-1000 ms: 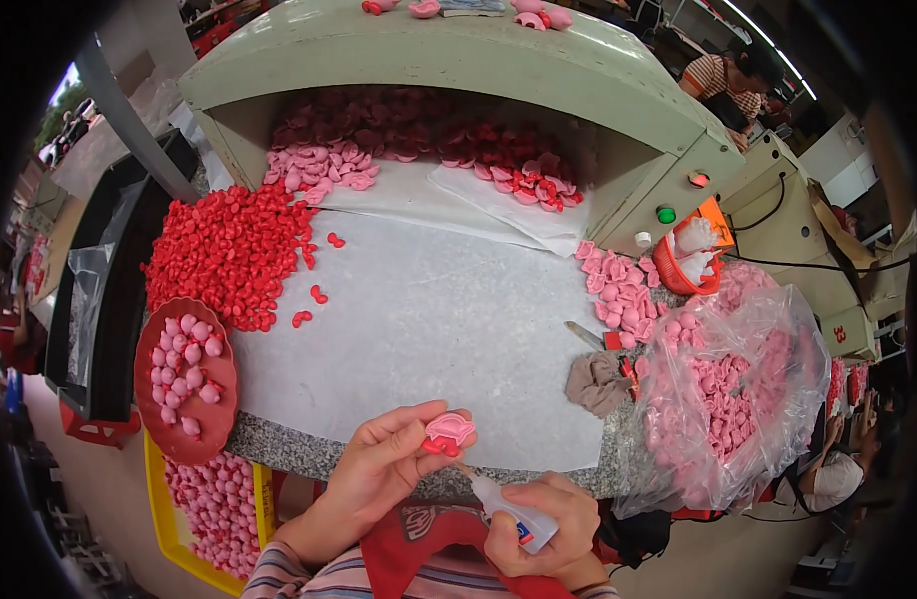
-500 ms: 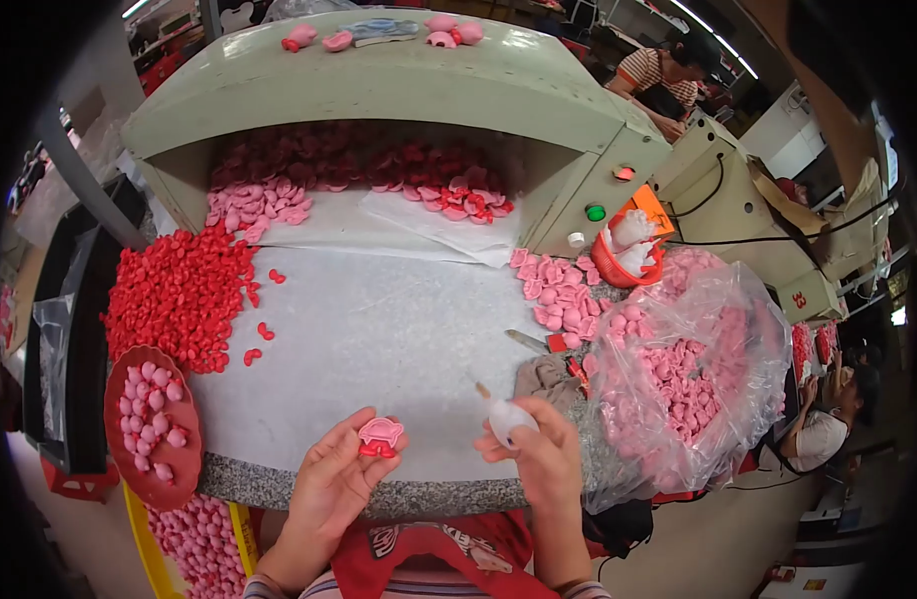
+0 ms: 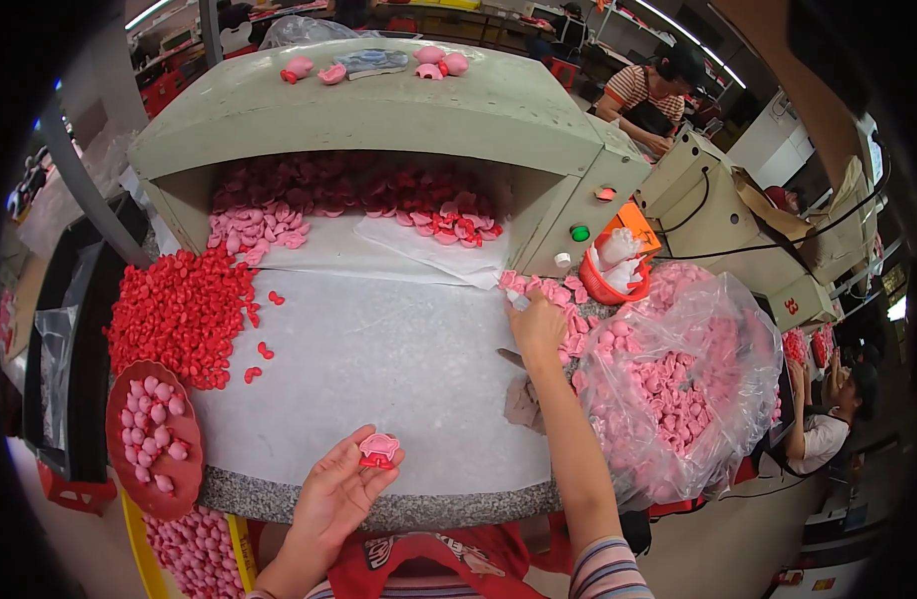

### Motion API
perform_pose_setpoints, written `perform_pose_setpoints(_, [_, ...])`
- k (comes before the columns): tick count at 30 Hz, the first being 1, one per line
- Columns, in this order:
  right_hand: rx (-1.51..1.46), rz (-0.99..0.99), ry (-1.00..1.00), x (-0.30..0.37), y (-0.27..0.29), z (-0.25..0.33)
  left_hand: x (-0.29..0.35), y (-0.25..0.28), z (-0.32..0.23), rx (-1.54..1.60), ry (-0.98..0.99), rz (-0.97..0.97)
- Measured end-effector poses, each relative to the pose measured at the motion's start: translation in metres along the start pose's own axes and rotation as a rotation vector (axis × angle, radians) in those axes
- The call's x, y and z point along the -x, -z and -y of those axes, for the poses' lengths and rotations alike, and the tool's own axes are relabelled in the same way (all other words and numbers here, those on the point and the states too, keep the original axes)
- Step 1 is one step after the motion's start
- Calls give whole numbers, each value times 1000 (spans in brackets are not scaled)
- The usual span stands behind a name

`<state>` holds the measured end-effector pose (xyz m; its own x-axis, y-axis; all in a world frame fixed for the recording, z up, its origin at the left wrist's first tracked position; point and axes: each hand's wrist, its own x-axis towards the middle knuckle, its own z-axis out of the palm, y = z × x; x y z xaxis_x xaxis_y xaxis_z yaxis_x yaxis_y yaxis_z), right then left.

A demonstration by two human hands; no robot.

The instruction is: Applying glue/sealant to small pink toy components and assembling them at a factory workstation.

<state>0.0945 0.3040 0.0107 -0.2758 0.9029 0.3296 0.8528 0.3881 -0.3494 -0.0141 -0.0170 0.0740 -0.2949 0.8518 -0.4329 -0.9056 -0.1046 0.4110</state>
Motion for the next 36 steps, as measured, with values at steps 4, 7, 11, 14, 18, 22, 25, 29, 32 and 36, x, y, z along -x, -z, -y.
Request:
perform_pose_setpoints(4, [-426, 228, -188, 27, 12, 14, -3, 4, -2, 3, -1, -5])
perform_pose_setpoints(7, [-1054, 675, -406, 81, 30, 43, -8, 3, -3, 21, 19, -9])
perform_pose_setpoints(11, [-540, 517, -237, 115, 18, 36, -10, -2, -3, 44, 84, 50])
perform_pose_setpoints(14, [-598, 186, 98, 115, 21, 14, -9, 2, -4, 61, 67, 47])
perform_pose_setpoints(18, [-765, 498, 265, 104, 39, 24, -7, 7, -6, 83, 53, 29])
perform_pose_setpoints(22, [-573, 653, 471, 107, 47, 36, -5, 11, -7, 113, 41, 46])
perform_pose_setpoints(25, [-297, 625, 352, 123, 46, 41, -6, 11, -9, 125, 25, 31])
perform_pose_setpoints(29, [-317, 471, 204, 128, 52, 40, -5, 12, -12, 117, 10, 22])
perform_pose_setpoints(32, [-551, 470, 439, 117, 47, 39, -5, 14, -12, 95, 4, 36])
perform_pose_setpoints(36, [-507, 640, 524, 109, 36, 37, -4, 13, -9, 102, 7, 45])
